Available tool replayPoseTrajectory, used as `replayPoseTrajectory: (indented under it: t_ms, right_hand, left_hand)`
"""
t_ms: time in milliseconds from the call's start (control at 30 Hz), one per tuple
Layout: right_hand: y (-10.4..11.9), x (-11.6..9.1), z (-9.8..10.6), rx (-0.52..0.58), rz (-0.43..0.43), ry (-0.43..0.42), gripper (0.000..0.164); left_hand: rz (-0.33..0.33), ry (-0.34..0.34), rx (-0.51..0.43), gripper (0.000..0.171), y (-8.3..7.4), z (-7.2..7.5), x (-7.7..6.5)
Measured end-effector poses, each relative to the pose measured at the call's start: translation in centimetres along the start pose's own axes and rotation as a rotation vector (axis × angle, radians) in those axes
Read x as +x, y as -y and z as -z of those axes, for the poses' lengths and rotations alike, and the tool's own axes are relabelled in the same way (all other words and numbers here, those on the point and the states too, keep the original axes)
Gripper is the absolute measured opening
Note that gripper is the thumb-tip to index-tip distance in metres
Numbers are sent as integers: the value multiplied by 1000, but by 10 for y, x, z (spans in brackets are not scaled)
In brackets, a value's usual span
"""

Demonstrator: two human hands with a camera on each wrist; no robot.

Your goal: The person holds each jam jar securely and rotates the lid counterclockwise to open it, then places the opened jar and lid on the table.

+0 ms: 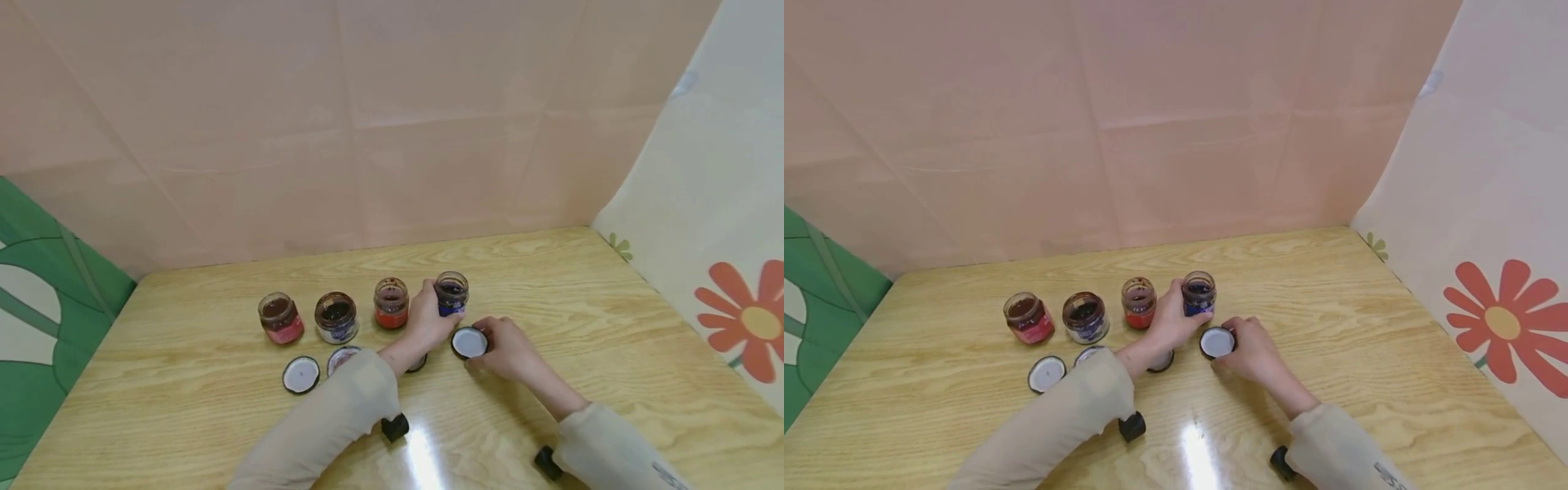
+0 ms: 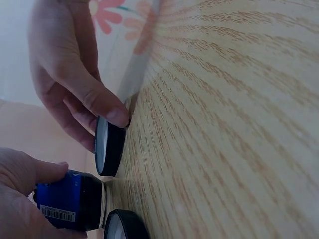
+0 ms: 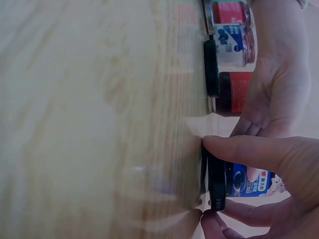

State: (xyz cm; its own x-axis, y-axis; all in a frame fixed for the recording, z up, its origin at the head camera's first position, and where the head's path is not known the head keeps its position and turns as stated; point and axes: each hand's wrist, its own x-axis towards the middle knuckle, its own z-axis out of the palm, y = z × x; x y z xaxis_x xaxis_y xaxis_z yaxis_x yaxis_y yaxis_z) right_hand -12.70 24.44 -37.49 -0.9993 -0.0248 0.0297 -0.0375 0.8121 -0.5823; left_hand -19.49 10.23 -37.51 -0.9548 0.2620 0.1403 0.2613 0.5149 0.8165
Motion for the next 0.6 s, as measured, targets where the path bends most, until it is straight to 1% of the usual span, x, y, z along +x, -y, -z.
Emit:
replayPoseTrajectory:
  t_ms: [100, 167, 400, 600]
  right_hand:
    - [-1, 1, 0, -7, -15, 15, 61]
    - [-2, 2, 1, -13, -12, 21, 60]
    - [-4, 4, 4, 13, -6, 36, 60]
    - [-8, 4, 4, 43, -7, 54, 64]
  left_hand:
    - [5, 12, 18, 58, -2, 0, 0]
    - [-4, 22, 30, 63, -5, 1, 0]
    - [-26, 70, 59, 78, -15, 10, -6]
    - [-87, 93, 109, 82, -19, 15, -13]
